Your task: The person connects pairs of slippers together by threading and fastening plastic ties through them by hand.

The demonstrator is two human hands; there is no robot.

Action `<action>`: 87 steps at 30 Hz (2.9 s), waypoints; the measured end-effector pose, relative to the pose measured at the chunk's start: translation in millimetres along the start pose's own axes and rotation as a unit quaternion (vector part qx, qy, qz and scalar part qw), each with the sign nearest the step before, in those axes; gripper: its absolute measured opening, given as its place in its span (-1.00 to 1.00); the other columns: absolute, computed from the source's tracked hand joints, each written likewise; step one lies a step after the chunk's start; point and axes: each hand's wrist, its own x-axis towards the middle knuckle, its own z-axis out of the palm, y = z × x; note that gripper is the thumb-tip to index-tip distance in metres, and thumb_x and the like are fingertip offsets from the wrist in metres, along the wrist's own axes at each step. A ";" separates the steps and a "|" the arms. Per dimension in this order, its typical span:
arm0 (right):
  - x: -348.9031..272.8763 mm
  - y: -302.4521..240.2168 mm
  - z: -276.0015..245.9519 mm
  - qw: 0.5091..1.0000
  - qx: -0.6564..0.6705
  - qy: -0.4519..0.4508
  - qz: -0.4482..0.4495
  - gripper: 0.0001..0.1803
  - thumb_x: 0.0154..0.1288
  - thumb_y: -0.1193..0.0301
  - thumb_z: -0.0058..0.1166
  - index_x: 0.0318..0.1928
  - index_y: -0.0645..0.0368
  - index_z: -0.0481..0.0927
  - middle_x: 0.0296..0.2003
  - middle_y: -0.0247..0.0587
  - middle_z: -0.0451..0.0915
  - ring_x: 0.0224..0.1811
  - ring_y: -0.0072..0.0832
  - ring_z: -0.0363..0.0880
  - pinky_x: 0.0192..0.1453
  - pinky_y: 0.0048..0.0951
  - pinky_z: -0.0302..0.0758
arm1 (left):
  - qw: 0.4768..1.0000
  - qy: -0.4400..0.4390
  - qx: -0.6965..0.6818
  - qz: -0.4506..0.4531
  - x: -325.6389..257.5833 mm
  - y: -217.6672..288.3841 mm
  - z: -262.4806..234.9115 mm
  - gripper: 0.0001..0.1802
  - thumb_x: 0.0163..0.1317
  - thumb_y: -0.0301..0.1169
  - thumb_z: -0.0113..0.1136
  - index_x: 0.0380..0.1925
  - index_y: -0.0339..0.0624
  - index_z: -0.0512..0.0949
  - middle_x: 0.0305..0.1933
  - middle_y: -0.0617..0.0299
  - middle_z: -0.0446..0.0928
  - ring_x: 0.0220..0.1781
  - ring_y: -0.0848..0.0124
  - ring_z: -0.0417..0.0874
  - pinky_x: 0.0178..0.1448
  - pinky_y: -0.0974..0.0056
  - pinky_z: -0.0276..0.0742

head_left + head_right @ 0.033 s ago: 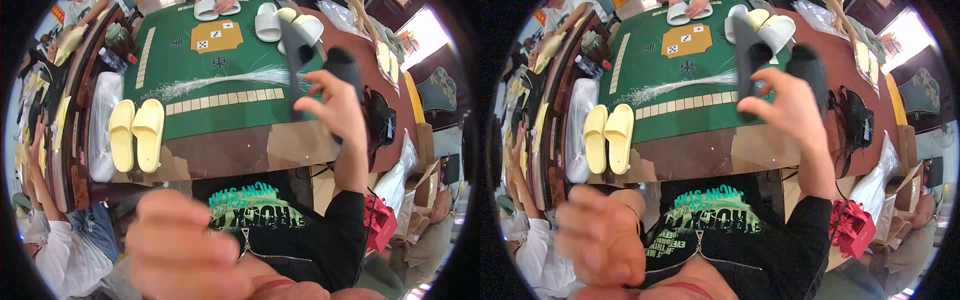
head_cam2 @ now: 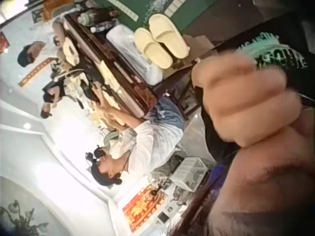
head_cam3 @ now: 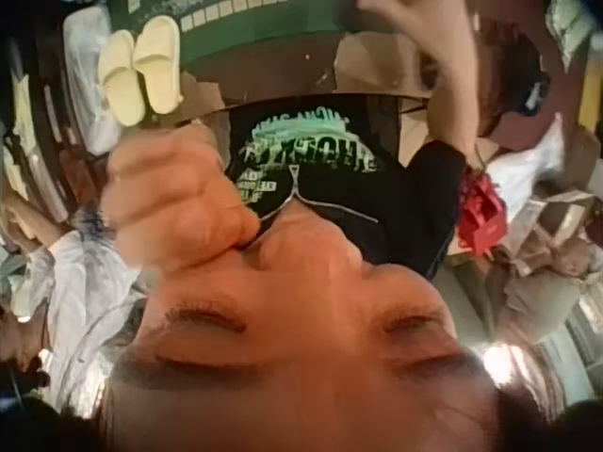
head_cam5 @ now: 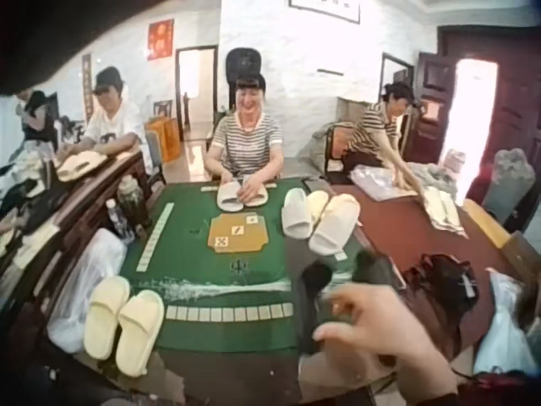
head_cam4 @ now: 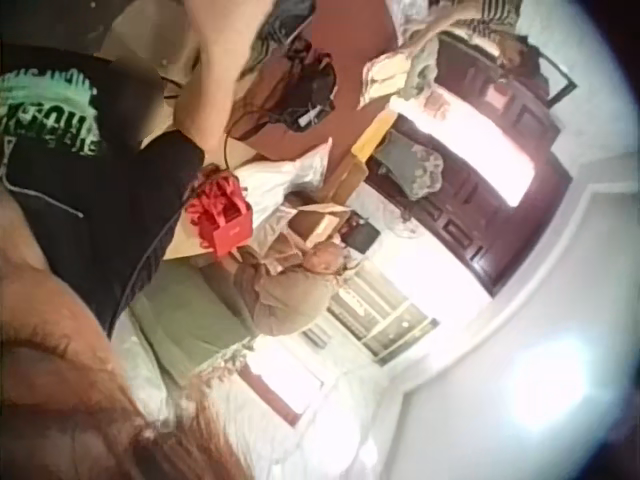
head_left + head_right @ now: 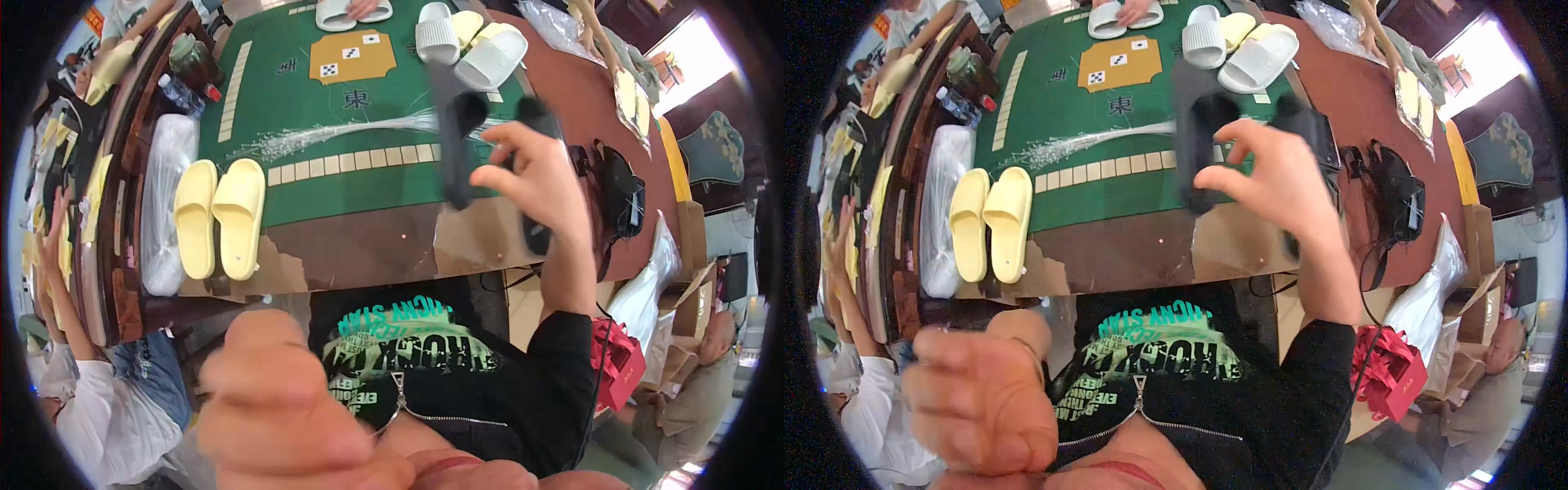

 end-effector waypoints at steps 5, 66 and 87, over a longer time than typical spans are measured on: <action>-0.3 42.0 38.7 0.998 0.001 0.002 0.059 -0.67 0.03 0.31 0.25 -0.21 0.21 0.58 -0.56 -0.30 0.52 -0.67 -0.61 0.30 -0.55 -0.52 0.30 | 0.976 0.070 0.152 0.138 -9.7 -3.5 -6.0 -0.76 0.29 -0.29 -0.01 -0.13 -0.16 0.40 -0.22 0.45 0.32 -0.14 0.43 0.37 -0.06 0.21 0.38; -68.1 61.0 135.5 0.982 0.125 0.006 0.143 -0.05 -0.07 0.07 0.29 0.23 0.39 0.19 0.19 0.16 0.22 0.16 -0.09 0.35 0.16 -0.27 0.38 | 0.911 -0.192 0.200 -0.306 -141.3 -134.3 106.3 -0.87 0.03 -0.43 0.15 -0.46 -0.21 0.42 -0.47 0.06 0.45 -0.41 0.07 0.53 -0.33 0.09 0.47; -70.4 42.6 125.3 0.958 0.214 0.001 0.190 -0.02 -0.14 0.30 0.34 0.29 0.22 0.08 -0.16 0.11 0.54 -0.21 -0.19 0.59 -0.12 -0.35 0.50 | 0.899 -0.144 0.191 -0.367 -140.9 -130.2 90.1 -0.84 0.00 -0.43 0.16 -0.46 -0.22 0.38 -0.48 0.04 0.42 -0.45 0.05 0.50 -0.38 0.09 0.45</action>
